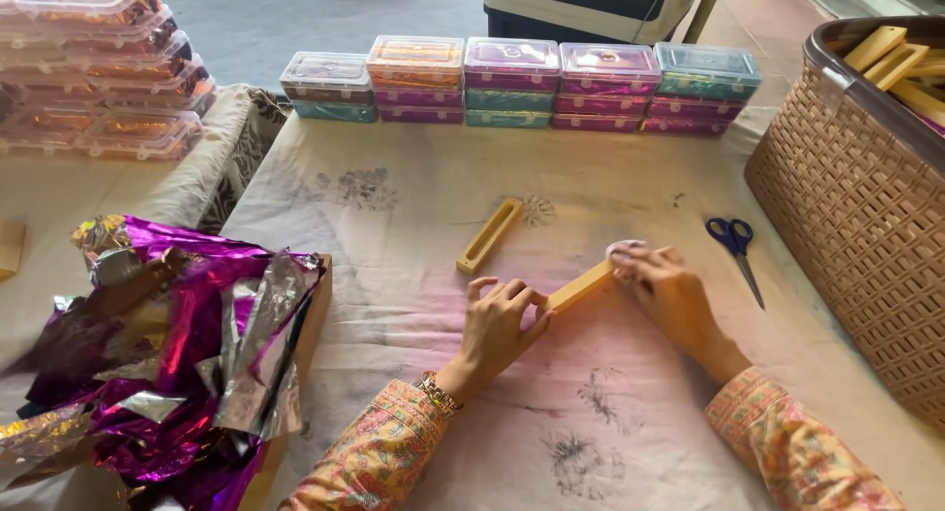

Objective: The person wipes long wooden blocks with a cloth, handling them one at a time and placing them on the table.

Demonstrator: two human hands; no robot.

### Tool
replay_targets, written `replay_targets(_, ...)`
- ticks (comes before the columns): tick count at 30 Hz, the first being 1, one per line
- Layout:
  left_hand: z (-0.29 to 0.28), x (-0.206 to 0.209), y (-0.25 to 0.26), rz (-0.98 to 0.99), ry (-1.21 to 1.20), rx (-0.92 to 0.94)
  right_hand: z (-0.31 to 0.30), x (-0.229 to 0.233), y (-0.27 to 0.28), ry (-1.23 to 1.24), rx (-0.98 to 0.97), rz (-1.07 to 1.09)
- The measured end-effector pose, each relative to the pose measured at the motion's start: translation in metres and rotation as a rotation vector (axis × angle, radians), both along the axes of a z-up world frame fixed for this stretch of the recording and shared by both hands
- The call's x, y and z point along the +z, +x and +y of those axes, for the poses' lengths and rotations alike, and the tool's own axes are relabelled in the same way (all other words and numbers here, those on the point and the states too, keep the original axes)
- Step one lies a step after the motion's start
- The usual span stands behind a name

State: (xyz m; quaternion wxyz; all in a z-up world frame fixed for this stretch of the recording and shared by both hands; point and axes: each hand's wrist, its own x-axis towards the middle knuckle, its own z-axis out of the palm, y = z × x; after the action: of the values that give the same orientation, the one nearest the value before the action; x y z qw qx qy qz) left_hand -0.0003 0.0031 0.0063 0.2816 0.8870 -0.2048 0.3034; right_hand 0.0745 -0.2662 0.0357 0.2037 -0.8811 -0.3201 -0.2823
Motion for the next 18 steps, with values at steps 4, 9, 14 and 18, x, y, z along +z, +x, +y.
replay_targets(4, -0.001, -0.002, 0.001, -0.100, 0.053, -0.022, -0.001, 0.008, -0.005, 0.042, -0.045, -0.033)
replay_targets(9, -0.001, 0.004, -0.003, -0.019, -0.107, -0.205, 0.014, 0.004, -0.017, 0.033, -0.059, 0.003)
replay_targets(14, -0.001, 0.004, -0.002, 0.157, -0.160, -0.183, 0.052, 0.004, -0.045, -0.154, 0.281, -0.004)
replay_targets(18, -0.001, 0.009, -0.004, 0.115, -0.217, -0.225, 0.037, -0.002, -0.027, -0.232, 0.270, 0.018)
